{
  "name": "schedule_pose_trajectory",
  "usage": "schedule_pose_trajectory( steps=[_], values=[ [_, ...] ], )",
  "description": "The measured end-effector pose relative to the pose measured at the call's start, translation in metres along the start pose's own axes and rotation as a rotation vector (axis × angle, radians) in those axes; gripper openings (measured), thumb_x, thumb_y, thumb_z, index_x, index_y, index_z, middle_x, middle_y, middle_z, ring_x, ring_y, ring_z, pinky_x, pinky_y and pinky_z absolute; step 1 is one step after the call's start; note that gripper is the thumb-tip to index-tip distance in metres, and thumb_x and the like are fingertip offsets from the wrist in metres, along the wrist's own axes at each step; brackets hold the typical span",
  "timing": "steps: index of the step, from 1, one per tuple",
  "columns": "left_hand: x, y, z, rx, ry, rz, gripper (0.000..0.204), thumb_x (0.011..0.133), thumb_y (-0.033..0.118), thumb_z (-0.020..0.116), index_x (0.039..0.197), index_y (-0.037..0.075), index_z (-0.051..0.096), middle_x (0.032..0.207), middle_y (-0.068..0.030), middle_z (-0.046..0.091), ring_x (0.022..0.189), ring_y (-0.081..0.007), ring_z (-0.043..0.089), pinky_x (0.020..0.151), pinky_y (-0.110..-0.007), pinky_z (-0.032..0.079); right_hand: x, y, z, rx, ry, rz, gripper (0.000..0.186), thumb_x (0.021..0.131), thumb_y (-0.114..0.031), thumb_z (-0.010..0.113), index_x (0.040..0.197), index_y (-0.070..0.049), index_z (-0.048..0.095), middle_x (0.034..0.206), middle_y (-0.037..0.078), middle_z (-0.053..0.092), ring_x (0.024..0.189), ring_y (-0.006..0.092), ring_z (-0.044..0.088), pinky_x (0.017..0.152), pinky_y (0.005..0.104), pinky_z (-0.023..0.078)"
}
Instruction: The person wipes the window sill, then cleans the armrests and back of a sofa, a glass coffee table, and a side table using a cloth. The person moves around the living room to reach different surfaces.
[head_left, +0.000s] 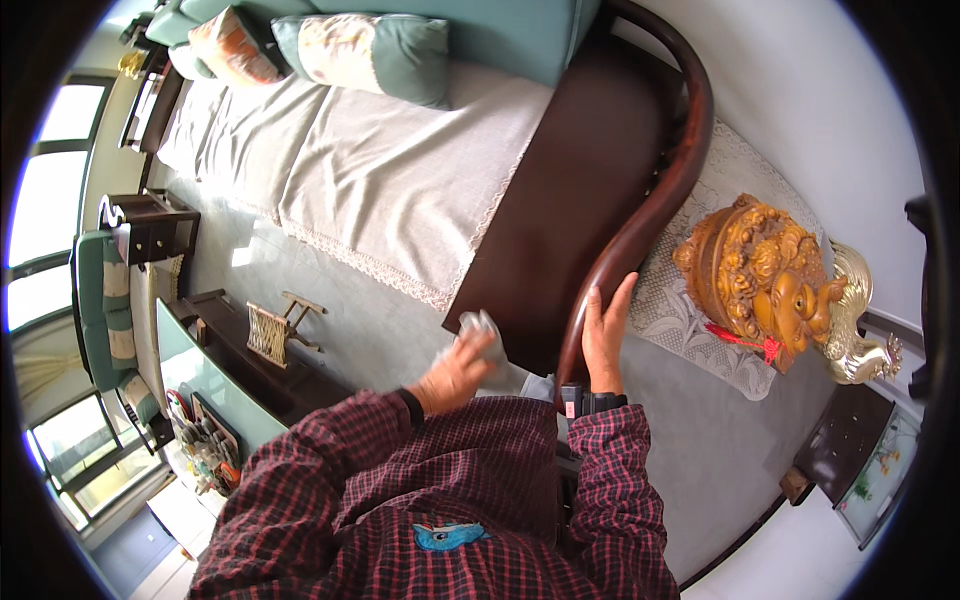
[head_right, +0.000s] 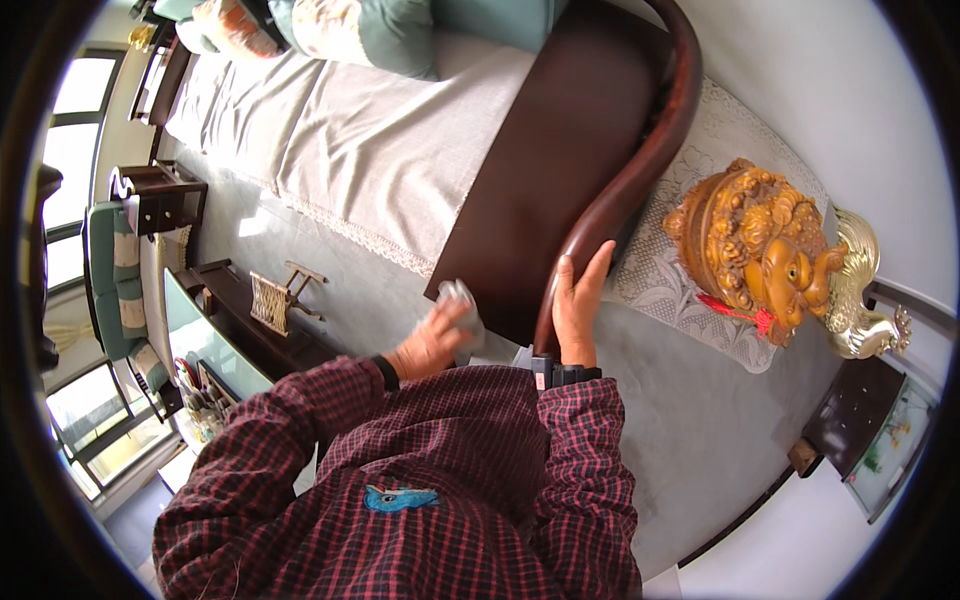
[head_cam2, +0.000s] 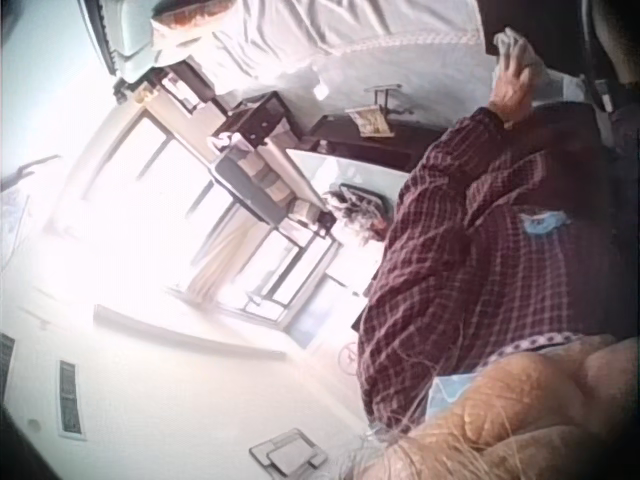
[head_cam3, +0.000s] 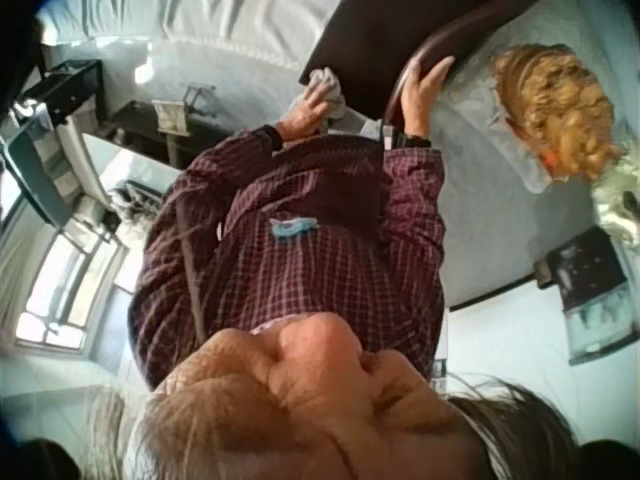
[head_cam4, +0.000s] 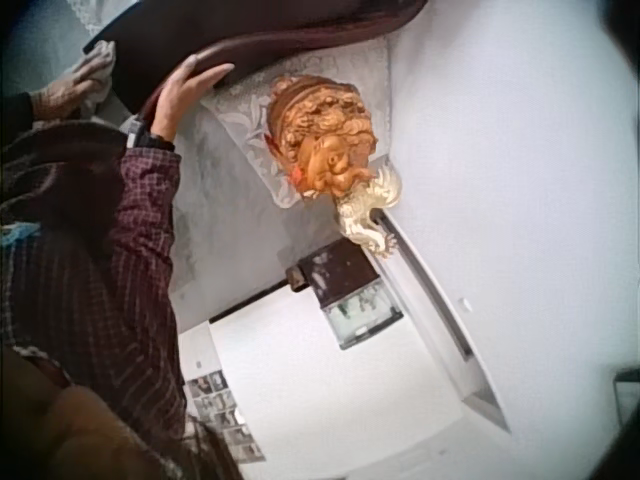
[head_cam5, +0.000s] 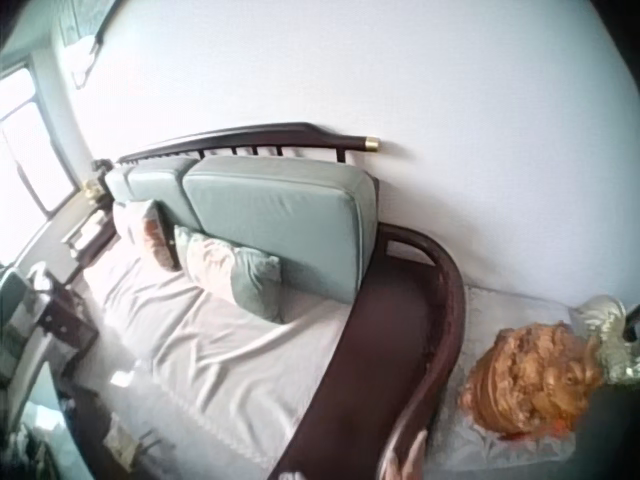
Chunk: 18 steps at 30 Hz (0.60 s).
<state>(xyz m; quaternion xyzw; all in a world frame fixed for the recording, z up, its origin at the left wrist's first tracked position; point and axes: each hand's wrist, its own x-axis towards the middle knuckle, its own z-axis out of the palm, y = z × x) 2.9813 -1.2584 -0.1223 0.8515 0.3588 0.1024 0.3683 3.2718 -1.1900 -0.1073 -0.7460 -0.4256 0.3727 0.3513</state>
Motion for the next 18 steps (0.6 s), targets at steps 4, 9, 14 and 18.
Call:
schedule_pose_trajectory(
  steps=[4, 9, 14, 18],
  values=[
    [0.054, -0.061, -0.023, 0.08, 0.272, -0.226, 0.054, 0.078, 0.0, 0.072, 0.13, 0.01, 0.058, 0.161, -0.0268, 0.031, 0.148, -0.0552, 0.027, 0.121, -0.06, 0.031, 0.0, 0.006, 0.015, -0.14, 0.113, -0.028, 0.086, 0.107, -0.041, 0.055, 0.163, 0.005, 0.009, 0.17, 0.028, 0.014, 0.158, 0.0404, 0.016, 0.129, 0.0451, 0.018],
    [0.071, -0.046, 0.017, 0.177, 0.138, -0.263, 0.066, 0.08, 0.021, 0.08, 0.14, 0.018, 0.054, 0.165, -0.0201, 0.029, 0.152, -0.0502, 0.024, 0.12, -0.063, 0.031, -0.001, 0.008, 0.021, -0.201, 0.174, -0.042, 0.088, 0.106, -0.044, 0.057, 0.163, 0.006, 0.012, 0.168, 0.029, 0.02, 0.156, 0.0423, 0.022, 0.128, 0.0459, 0.021],
    [0.056, 0.006, 0.067, 0.17, -0.296, 0.137, 0.052, 0.091, 0.016, 0.065, 0.142, 0.022, 0.054, 0.17, -0.0138, 0.024, 0.158, -0.0375, 0.02, 0.125, -0.062, 0.024, -0.004, 0.007, 0.023, -0.29, 0.196, -0.049, 0.084, 0.107, -0.044, 0.054, 0.164, 0.004, 0.014, 0.169, 0.028, 0.02, 0.157, 0.041, 0.021, 0.128, 0.0452, 0.02],
    [0.057, -0.008, 0.065, 0.174, -0.272, 0.161, 0.047, 0.094, 0.015, 0.057, 0.141, 0.02, 0.055, 0.171, -0.0119, 0.024, 0.16, -0.034, 0.018, 0.128, -0.058, 0.019, -0.004, 0.006, 0.023, -0.314, 0.199, -0.037, 0.087, 0.104, -0.043, 0.059, 0.163, 0.006, 0.015, 0.167, 0.03, 0.022, 0.155, 0.0423, 0.025, 0.127, 0.0454, 0.023]
  ],
)
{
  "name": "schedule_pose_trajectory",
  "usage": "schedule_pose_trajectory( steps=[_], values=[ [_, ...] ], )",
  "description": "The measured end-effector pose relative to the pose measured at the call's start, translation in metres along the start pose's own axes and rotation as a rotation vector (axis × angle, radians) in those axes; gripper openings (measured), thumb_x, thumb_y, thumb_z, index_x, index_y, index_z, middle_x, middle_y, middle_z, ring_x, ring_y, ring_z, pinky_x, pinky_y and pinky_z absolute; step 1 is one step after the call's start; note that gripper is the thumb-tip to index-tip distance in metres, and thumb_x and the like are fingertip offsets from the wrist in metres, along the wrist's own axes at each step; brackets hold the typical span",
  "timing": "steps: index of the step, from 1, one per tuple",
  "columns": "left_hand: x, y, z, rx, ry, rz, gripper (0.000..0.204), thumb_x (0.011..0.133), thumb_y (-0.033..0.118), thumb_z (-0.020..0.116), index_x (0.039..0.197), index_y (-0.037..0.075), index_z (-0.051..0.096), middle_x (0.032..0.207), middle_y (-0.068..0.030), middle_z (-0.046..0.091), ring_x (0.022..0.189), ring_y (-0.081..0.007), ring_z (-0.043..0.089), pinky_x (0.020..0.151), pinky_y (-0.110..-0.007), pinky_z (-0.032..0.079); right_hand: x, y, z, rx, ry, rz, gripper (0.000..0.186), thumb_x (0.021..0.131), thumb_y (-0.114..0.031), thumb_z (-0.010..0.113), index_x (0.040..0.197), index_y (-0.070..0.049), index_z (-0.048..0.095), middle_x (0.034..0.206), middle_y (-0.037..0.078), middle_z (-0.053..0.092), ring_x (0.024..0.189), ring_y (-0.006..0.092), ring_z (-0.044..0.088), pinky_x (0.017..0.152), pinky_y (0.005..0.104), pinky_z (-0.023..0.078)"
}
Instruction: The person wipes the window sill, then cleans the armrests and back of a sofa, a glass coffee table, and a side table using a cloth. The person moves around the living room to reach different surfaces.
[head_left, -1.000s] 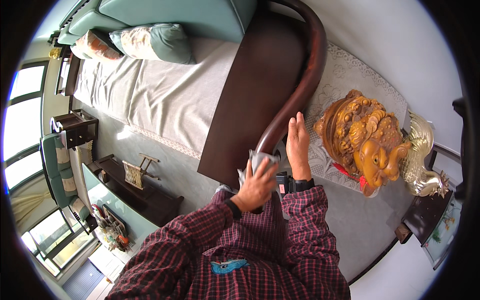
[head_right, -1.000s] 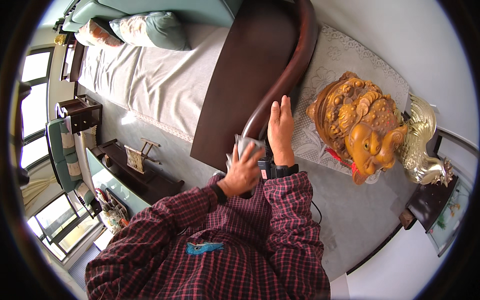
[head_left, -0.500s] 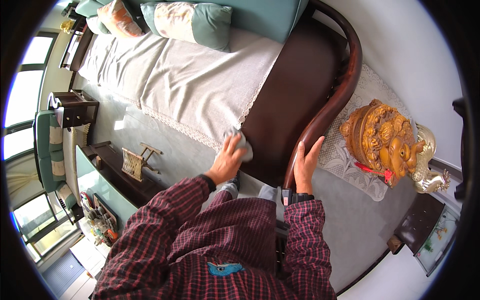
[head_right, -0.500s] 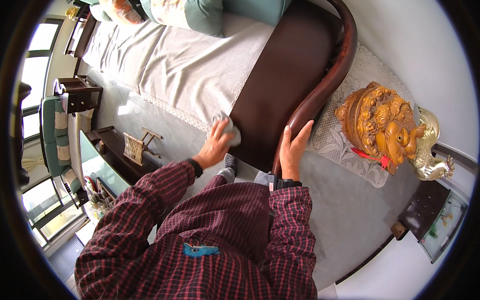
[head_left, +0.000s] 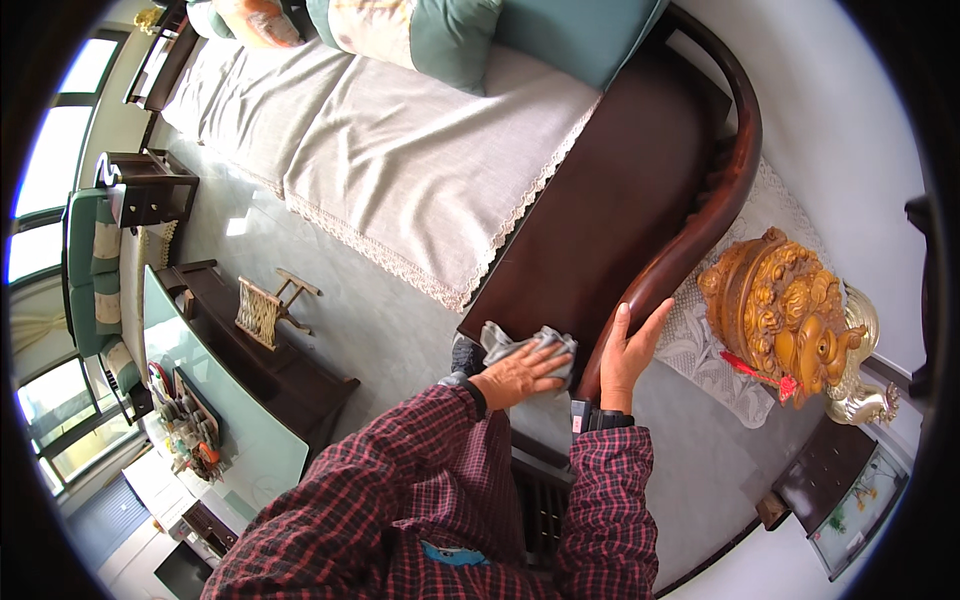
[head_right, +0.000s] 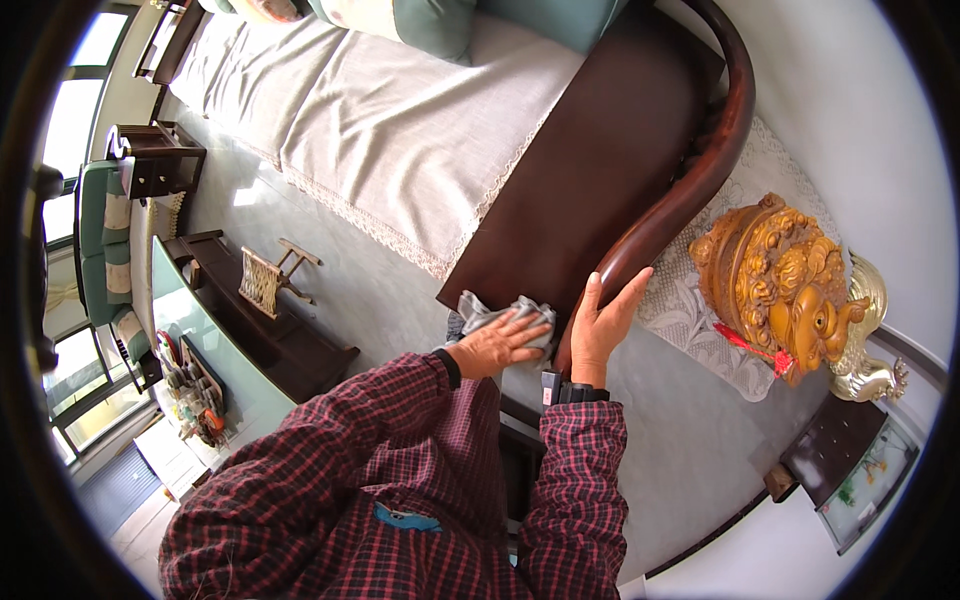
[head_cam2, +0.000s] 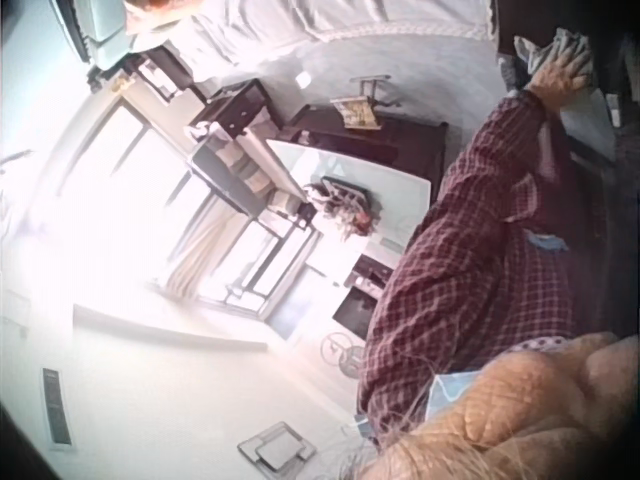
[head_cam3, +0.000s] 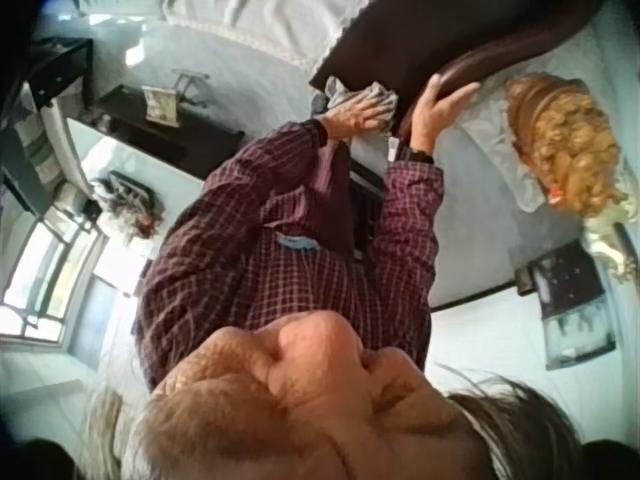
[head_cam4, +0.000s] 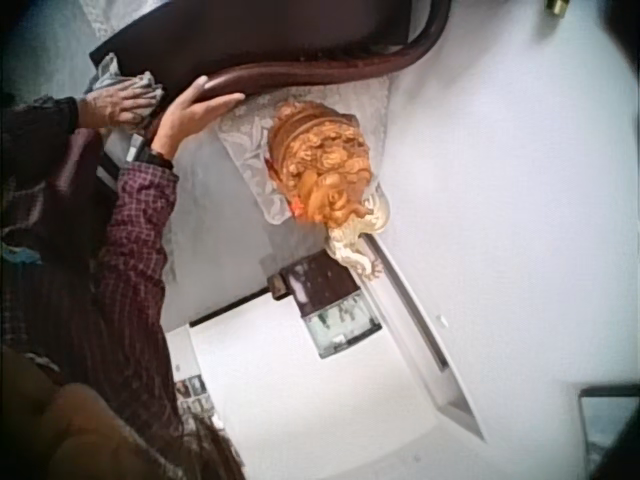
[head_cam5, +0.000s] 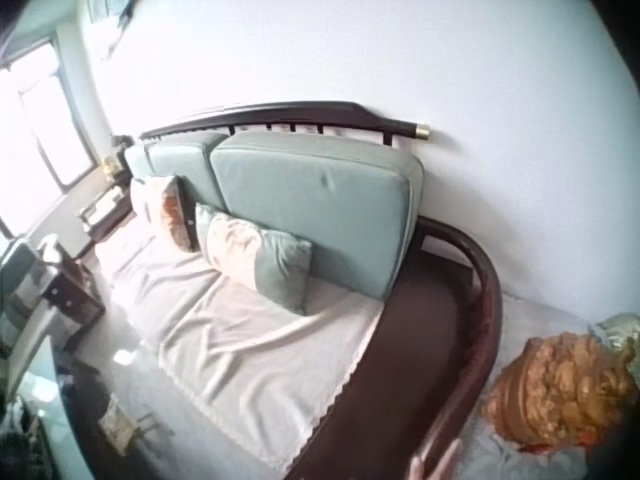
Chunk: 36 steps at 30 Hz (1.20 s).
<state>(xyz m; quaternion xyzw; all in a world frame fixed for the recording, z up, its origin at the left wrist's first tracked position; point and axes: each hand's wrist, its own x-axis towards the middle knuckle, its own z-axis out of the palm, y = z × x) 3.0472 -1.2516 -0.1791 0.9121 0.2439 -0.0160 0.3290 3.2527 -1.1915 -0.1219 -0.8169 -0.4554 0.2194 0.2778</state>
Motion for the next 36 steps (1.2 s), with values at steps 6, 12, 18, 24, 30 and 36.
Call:
schedule_pose_trajectory(
  steps=[6, 12, 18, 24, 30, 36],
  values=[
    [-0.132, -0.054, -0.016, -0.084, 0.236, -0.474, 0.062, 0.078, -0.006, 0.061, 0.137, 0.014, 0.055, 0.162, -0.0234, 0.033, 0.149, -0.0491, 0.033, 0.118, -0.053, 0.038, 0.002, -0.005, 0.0, -0.014, 0.045, -0.036, 0.09, 0.101, -0.041, 0.066, 0.161, 0.008, 0.019, 0.164, 0.031, 0.028, 0.152, 0.0436, 0.032, 0.125, 0.0464, 0.028],
    [-0.273, -0.036, -0.03, -0.203, 0.054, -1.141, 0.058, 0.077, -0.001, 0.065, 0.133, 0.012, 0.054, 0.118, -0.0249, 0.06, 0.106, -0.0476, 0.064, 0.092, -0.053, 0.054, 0.003, 0.0, -0.001, 0.004, 0.025, -0.067, 0.097, 0.097, -0.043, 0.07, 0.161, 0.008, 0.017, 0.164, 0.032, 0.027, 0.152, 0.0434, 0.031, 0.125, 0.0466, 0.028],
    [-0.325, 0.016, -0.081, -0.274, 0.411, -1.222, 0.058, 0.082, 0.016, 0.076, 0.134, 0.01, 0.052, 0.123, -0.0237, 0.065, 0.114, -0.0443, 0.064, 0.093, -0.05, 0.054, -0.011, -0.011, -0.01, -0.177, -0.048, -0.06, 0.082, 0.095, -0.034, 0.071, 0.159, -0.001, 0.032, 0.163, 0.037, 0.022, 0.151, 0.0521, 0.025, 0.124, 0.0554, 0.024],
    [-0.333, 0.002, -0.169, -0.343, 1.065, -1.129, 0.063, 0.085, 0.015, 0.076, 0.141, 0.01, 0.048, 0.127, -0.023, 0.063, 0.117, -0.0421, 0.064, 0.098, -0.047, 0.052, -0.097, -0.143, 0.012, 0.217, -0.366, -0.436, 0.064, 0.087, -0.017, 0.077, 0.143, 0.002, 0.053, 0.144, 0.027, 0.055, 0.134, 0.0407, 0.054, 0.112, 0.0488, 0.046],
    [-0.35, -0.042, -0.308, -0.683, 1.484, -0.612, 0.06, 0.102, 0.012, 0.064, 0.154, 0.007, 0.035, 0.129, -0.0141, 0.058, 0.118, -0.0219, 0.056, 0.101, -0.036, 0.048, -0.172, -0.323, 0.084, 0.241, -0.992, -0.593, 0.043, 0.095, -0.018, 0.075, 0.134, -0.004, 0.064, 0.113, 0.017, 0.074, 0.104, 0.0212, 0.073, 0.084, 0.0345, 0.06],
    [-0.41, -0.067, -0.407, -0.892, 1.435, -0.302, 0.065, 0.107, 0.011, 0.055, 0.163, 0.012, 0.022, 0.142, -0.0089, 0.046, 0.128, -0.0193, 0.046, 0.111, -0.035, 0.038, -0.208, -0.477, 0.141, 0.273, -1.129, -0.605, 0.047, 0.098, -0.034, 0.072, 0.131, 0.0, 0.065, 0.117, 0.023, 0.073, 0.106, 0.0304, 0.072, 0.093, 0.0418, 0.055]
  ],
)
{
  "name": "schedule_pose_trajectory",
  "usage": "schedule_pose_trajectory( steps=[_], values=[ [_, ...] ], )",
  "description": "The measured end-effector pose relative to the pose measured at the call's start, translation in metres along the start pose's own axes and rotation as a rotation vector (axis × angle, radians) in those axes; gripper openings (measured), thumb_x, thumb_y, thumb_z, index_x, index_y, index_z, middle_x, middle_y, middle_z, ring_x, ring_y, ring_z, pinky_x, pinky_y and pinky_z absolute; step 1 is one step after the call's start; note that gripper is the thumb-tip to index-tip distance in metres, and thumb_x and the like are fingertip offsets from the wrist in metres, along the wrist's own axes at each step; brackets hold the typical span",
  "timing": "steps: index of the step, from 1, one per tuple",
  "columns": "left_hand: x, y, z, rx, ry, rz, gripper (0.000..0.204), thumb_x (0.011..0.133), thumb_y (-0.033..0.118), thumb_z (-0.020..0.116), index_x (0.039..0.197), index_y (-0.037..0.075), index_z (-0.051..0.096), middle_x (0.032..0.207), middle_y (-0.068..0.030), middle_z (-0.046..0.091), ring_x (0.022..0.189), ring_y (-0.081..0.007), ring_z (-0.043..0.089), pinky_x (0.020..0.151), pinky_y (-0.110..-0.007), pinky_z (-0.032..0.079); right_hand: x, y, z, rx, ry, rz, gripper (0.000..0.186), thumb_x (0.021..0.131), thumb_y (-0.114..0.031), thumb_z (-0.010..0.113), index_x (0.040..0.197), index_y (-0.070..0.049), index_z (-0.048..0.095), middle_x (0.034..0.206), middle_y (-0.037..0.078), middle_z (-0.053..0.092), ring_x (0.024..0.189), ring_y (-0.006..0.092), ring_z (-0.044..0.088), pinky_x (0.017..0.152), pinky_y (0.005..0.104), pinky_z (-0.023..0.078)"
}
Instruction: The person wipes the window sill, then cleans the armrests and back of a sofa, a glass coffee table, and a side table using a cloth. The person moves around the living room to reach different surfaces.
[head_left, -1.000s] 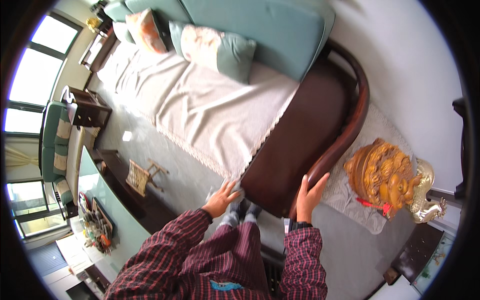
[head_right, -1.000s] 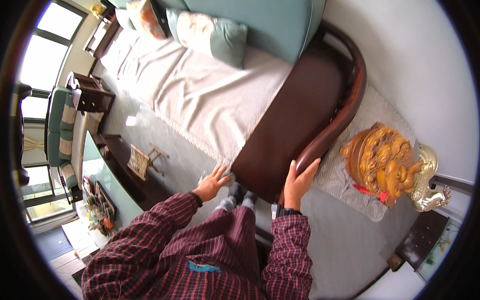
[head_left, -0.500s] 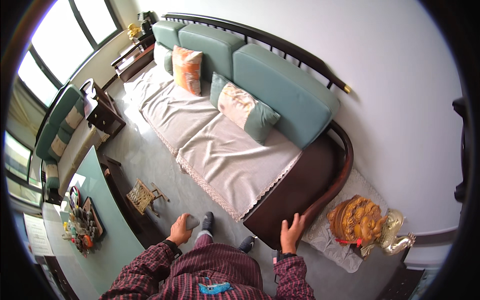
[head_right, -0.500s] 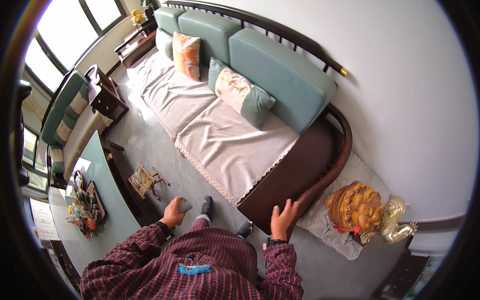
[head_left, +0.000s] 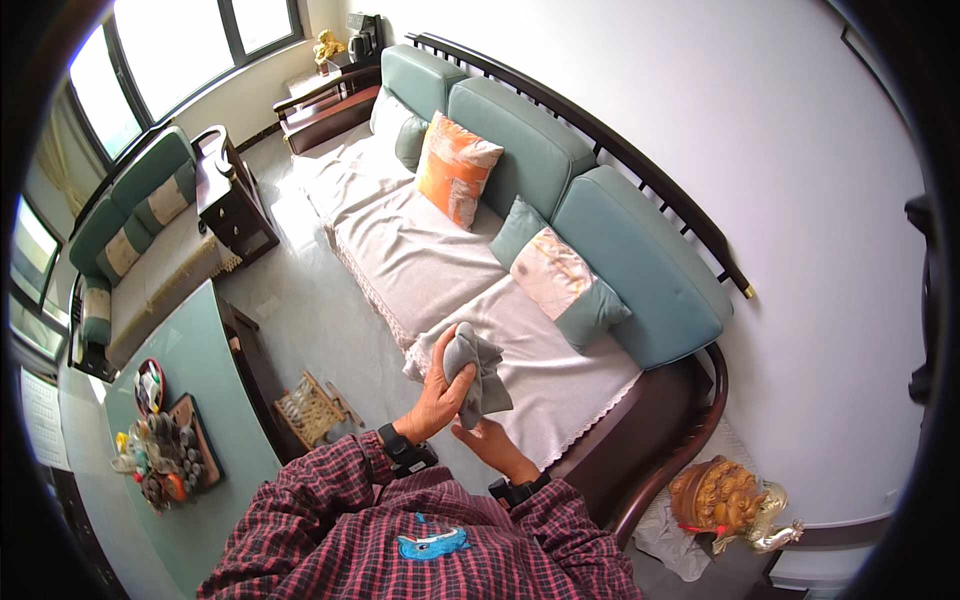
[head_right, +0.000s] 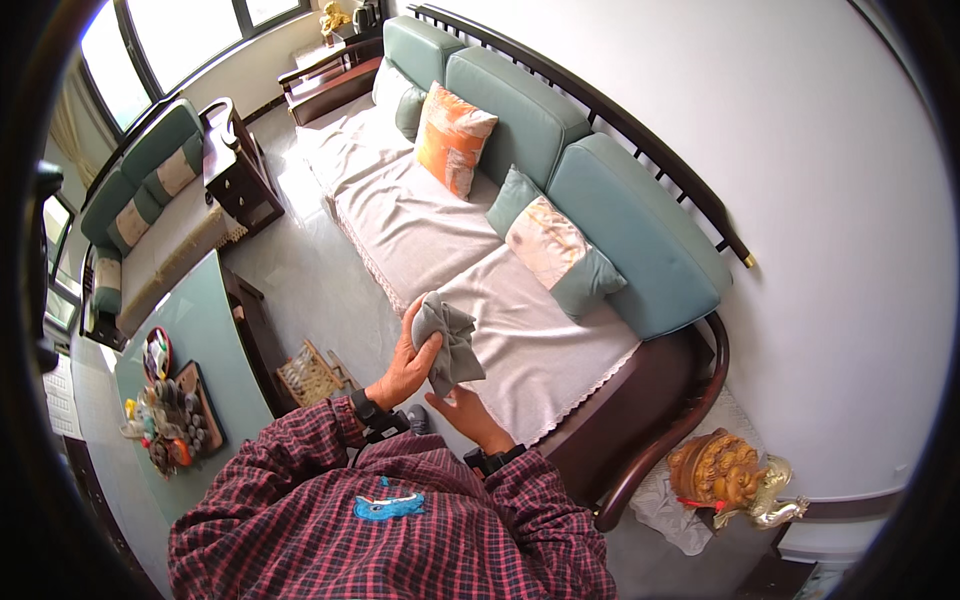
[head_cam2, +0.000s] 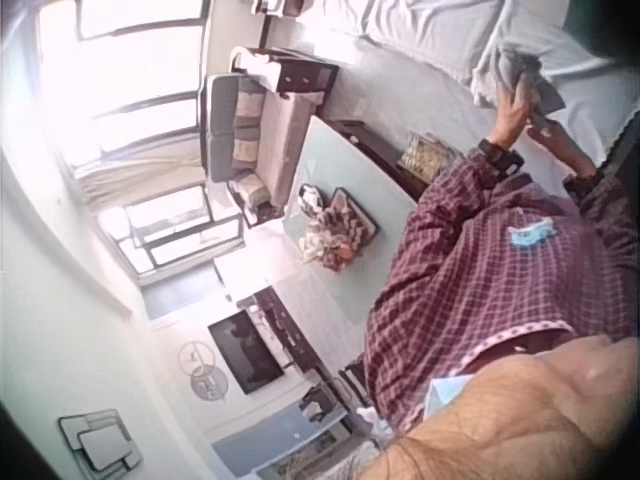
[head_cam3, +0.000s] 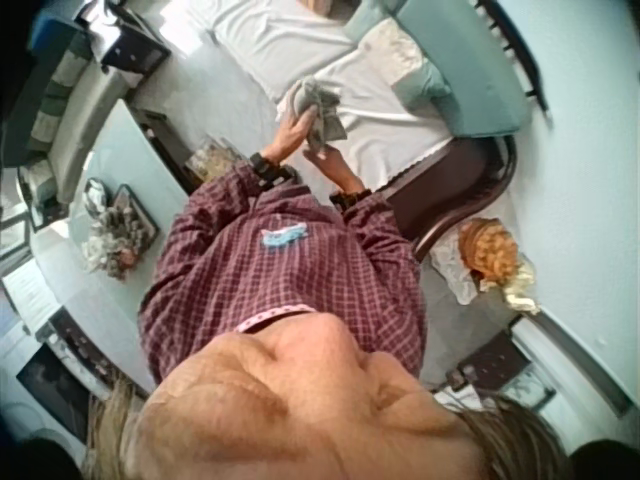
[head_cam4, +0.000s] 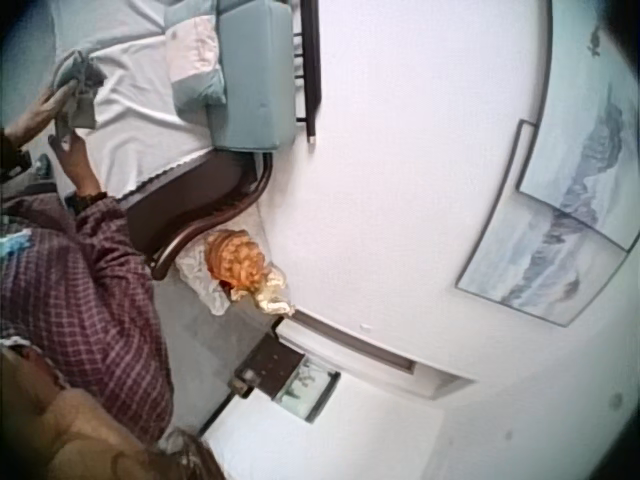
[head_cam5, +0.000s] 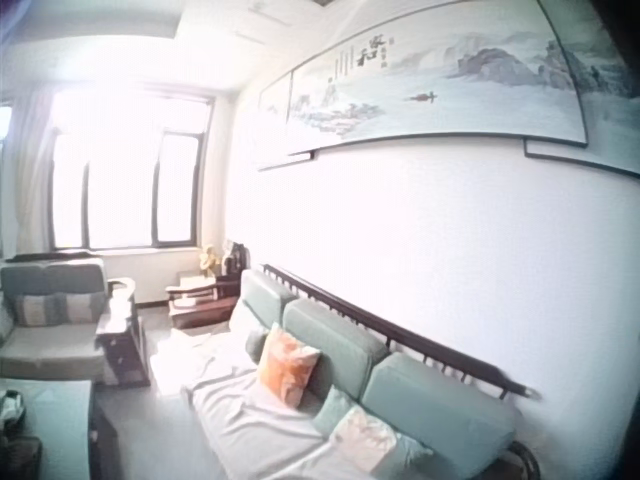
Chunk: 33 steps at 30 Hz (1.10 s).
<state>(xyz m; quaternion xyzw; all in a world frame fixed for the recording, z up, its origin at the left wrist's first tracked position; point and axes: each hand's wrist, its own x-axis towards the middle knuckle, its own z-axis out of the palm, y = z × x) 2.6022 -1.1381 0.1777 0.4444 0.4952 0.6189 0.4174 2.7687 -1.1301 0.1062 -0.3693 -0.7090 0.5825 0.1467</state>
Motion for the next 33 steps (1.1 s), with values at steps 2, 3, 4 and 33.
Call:
schedule_pose_trajectory(
  steps=[2, 3, 4, 33],
  values=[
    [0.016, 0.004, -0.019, 0.039, -0.013, 0.0, 0.066, 0.105, 0.01, 0.055, 0.163, 0.011, 0.023, 0.143, -0.0101, 0.047, 0.129, -0.0201, 0.046, 0.111, -0.035, 0.039, 0.022, -0.027, -0.002, 0.33, 0.015, -0.046, 0.048, 0.099, -0.023, 0.072, 0.139, 0.0, 0.059, 0.124, 0.014, 0.07, 0.11, 0.021, 0.067, 0.094, 0.037, 0.055],
    [0.022, 0.004, -0.028, 0.114, -0.044, 0.003, 0.068, 0.104, 0.008, 0.057, 0.163, 0.011, 0.024, 0.143, -0.0114, 0.047, 0.13, -0.0209, 0.047, 0.111, -0.036, 0.04, 0.026, -0.039, -0.004, 0.543, 0.045, -0.061, 0.05, 0.099, -0.019, 0.072, 0.142, 0.0, 0.056, 0.127, 0.012, 0.068, 0.112, 0.0192, 0.065, 0.095, 0.0356, 0.054],
    [0.027, 0.003, -0.035, 0.219, -0.056, 0.05, 0.07, 0.102, 0.007, 0.058, 0.163, 0.01, 0.024, 0.144, -0.0128, 0.047, 0.131, -0.0217, 0.047, 0.11, -0.036, 0.04, 0.032, -0.049, -0.005, 0.757, 0.067, -0.097, 0.053, 0.099, -0.016, 0.073, 0.145, 0.001, 0.053, 0.13, 0.009, 0.066, 0.115, 0.0173, 0.063, 0.096, 0.0341, 0.054],
    [0.021, -0.173, -0.346, 1.386, -0.219, -0.538, 0.035, 0.078, 0.032, 0.073, 0.088, -0.001, 0.076, 0.083, -0.0184, 0.074, 0.083, -0.0338, 0.073, 0.077, -0.043, 0.058, 0.143, 0.151, -0.644, -0.535, 1.953, 0.238, 0.055, 0.084, -0.013, 0.07, 0.132, 0.01, 0.054, 0.134, 0.033, 0.053, 0.128, 0.0483, 0.05, 0.11, 0.0536, 0.042]
  ],
)
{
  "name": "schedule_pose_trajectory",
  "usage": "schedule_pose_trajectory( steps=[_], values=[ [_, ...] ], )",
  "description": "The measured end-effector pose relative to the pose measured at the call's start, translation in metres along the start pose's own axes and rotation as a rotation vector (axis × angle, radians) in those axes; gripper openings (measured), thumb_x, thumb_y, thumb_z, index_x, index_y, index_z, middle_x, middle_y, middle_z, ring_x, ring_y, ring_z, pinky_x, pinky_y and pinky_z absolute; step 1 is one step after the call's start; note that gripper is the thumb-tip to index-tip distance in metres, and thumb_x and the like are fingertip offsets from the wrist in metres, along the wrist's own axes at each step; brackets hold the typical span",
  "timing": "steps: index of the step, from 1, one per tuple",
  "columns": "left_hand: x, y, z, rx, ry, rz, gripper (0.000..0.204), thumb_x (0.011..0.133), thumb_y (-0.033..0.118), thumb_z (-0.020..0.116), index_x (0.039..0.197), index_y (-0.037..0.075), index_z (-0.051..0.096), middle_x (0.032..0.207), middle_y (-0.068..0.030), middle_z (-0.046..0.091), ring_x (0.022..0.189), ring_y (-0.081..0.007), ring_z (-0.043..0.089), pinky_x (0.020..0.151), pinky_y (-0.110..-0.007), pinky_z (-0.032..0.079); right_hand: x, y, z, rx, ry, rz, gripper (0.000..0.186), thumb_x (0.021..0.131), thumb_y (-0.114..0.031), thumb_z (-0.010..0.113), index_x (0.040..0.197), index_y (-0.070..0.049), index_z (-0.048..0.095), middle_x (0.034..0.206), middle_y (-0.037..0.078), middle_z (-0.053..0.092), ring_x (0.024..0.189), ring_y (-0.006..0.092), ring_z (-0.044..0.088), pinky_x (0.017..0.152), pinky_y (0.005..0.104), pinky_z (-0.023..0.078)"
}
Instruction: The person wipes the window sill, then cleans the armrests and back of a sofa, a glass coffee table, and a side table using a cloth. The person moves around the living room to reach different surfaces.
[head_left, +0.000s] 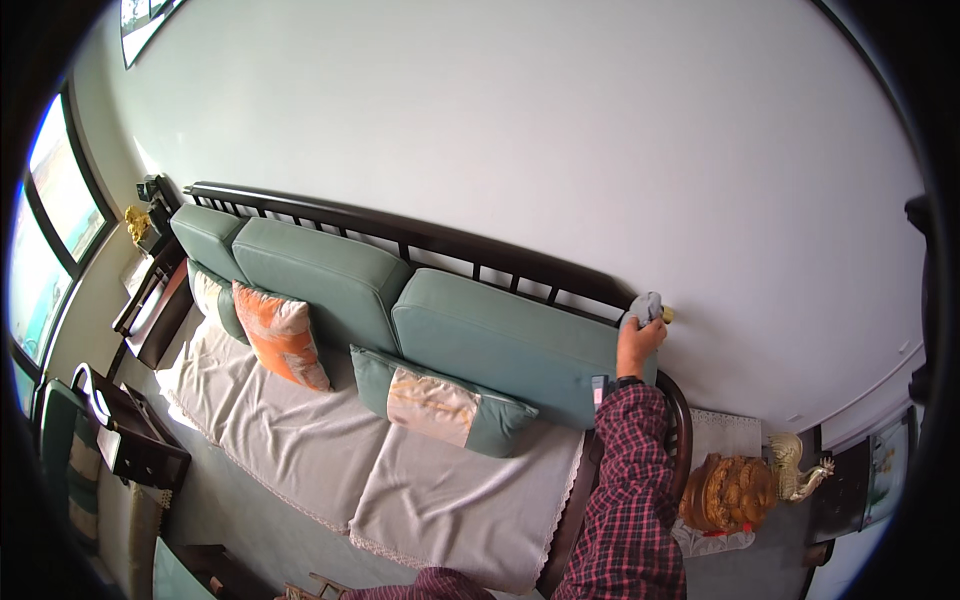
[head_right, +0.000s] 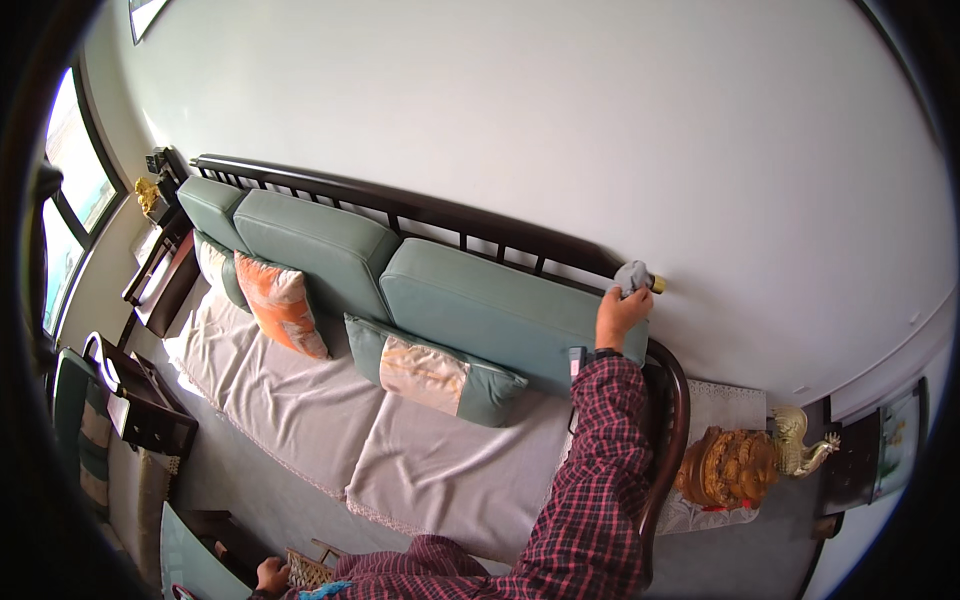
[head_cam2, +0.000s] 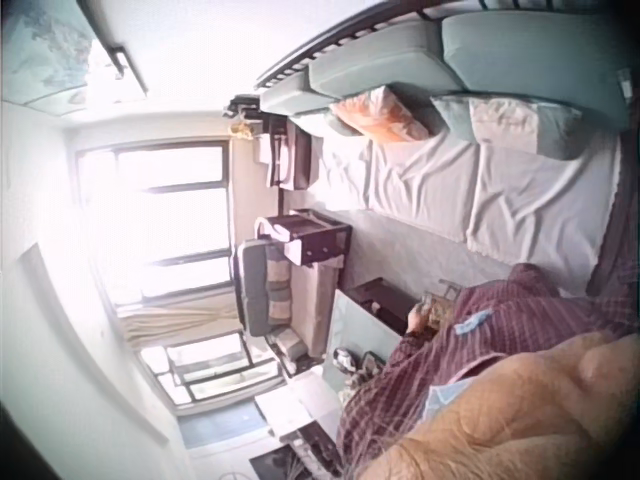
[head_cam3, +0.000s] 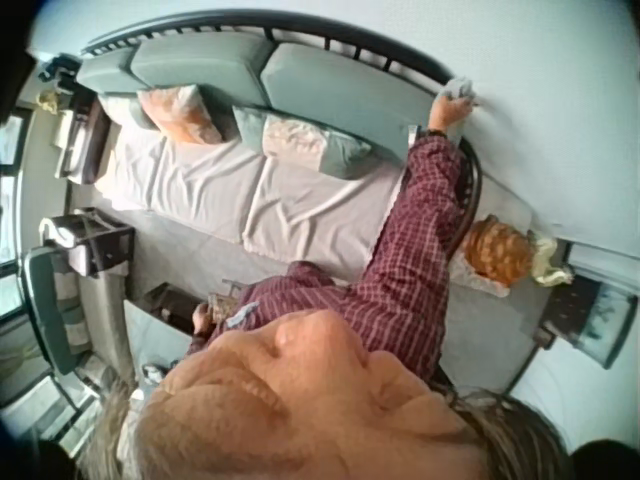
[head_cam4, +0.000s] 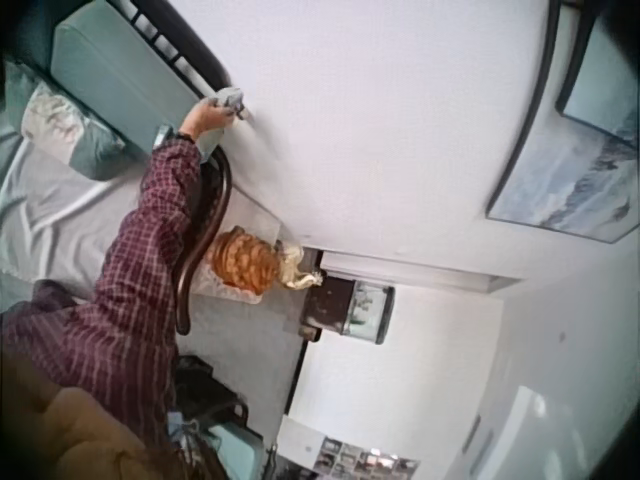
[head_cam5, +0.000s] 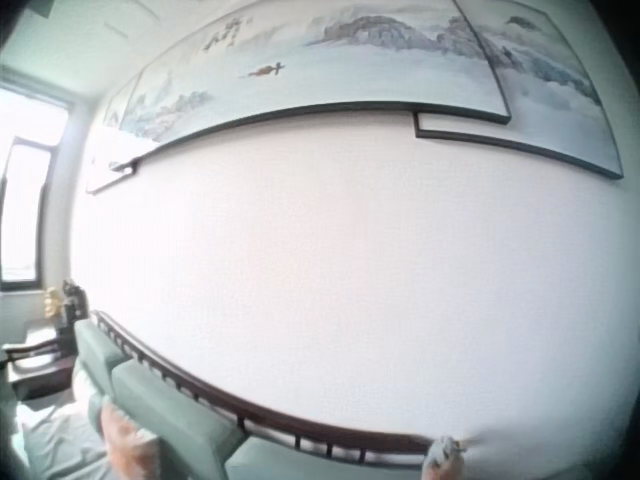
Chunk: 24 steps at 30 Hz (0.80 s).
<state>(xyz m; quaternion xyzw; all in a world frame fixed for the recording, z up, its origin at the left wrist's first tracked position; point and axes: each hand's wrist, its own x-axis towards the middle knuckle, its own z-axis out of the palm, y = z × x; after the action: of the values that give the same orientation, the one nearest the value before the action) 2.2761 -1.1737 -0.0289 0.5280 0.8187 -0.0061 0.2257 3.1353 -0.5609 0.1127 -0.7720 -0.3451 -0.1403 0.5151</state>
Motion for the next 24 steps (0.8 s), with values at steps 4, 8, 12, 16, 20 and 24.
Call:
schedule_pose_trajectory(
  steps=[4, 8, 12, 16, 20, 24],
  values=[
    [-0.062, -0.045, -0.009, -0.043, -0.369, -0.371, 0.057, 0.094, 0.047, 0.072, 0.132, 0.005, 0.067, 0.126, -0.0184, 0.071, 0.116, -0.033, 0.067, 0.1, -0.042, 0.052, 0.062, 0.034, 0.037, -0.155, 0.049, 0.044, 0.052, 0.083, -0.009, 0.069, 0.132, 0.006, 0.059, 0.129, 0.028, 0.06, 0.121, 0.048, 0.057, 0.107, 0.0543, 0.045],
    [-0.095, -0.066, 0.007, -0.013, -0.232, -0.432, 0.049, 0.094, 0.045, 0.07, 0.123, 0.005, 0.073, 0.118, -0.0145, 0.076, 0.112, -0.0311, 0.07, 0.097, -0.044, 0.054, 0.059, 0.027, 0.075, -0.051, -0.104, 0.154, 0.044, 0.083, -0.003, 0.066, 0.127, 0.003, 0.065, 0.128, 0.023, 0.062, 0.123, 0.0464, 0.055, 0.108, 0.0543, 0.043],
    [-0.105, -0.078, 0.019, -0.217, -0.301, -0.464, 0.053, 0.094, 0.045, 0.073, 0.128, 0.004, 0.07, 0.117, -0.0148, 0.076, 0.113, -0.0275, 0.07, 0.099, -0.042, 0.054, -0.015, -0.051, 0.111, -0.1, 0.082, -0.225, 0.065, 0.071, 0.009, 0.068, 0.135, 0.0, 0.057, 0.141, 0.023, 0.056, 0.133, 0.0484, 0.047, 0.113, 0.0585, 0.039],
    [-0.083, -0.075, 0.008, -0.07, -0.169, -0.273, 0.054, 0.095, 0.042, 0.074, 0.134, 0.006, 0.066, 0.124, -0.0163, 0.073, 0.116, -0.0263, 0.068, 0.101, -0.04, 0.052, -0.091, -0.163, 0.15, -0.043, -0.16, -0.578, 0.057, 0.072, 0.002, 0.07, 0.128, -0.002, 0.062, 0.141, 0.016, 0.053, 0.131, 0.0438, 0.047, 0.112, 0.0636, 0.034],
    [-0.035, -0.056, -0.021, 0.074, 0.066, -0.017, 0.055, 0.096, 0.038, 0.074, 0.139, 0.006, 0.063, 0.127, -0.0173, 0.071, 0.116, -0.0261, 0.066, 0.101, -0.04, 0.052, -0.091, -0.197, 0.155, -0.07, -0.174, -0.601, 0.048, 0.075, 0.005, 0.064, 0.122, -0.004, 0.065, 0.132, 0.015, 0.058, 0.125, 0.0416, 0.05, 0.109, 0.0588, 0.037],
    [-0.023, -0.033, -0.04, -0.422, -0.115, -0.455, 0.05, 0.1, 0.028, 0.07, 0.14, 0.0, 0.059, 0.12, -0.016, 0.073, 0.105, -0.0277, 0.067, 0.093, -0.042, 0.054, -0.064, -0.155, 0.127, -0.114, -0.14, -0.571, 0.049, 0.073, 0.01, 0.061, 0.12, -0.002, 0.065, 0.132, 0.017, 0.057, 0.121, 0.0443, 0.052, 0.104, 0.056, 0.042]
  ],
)
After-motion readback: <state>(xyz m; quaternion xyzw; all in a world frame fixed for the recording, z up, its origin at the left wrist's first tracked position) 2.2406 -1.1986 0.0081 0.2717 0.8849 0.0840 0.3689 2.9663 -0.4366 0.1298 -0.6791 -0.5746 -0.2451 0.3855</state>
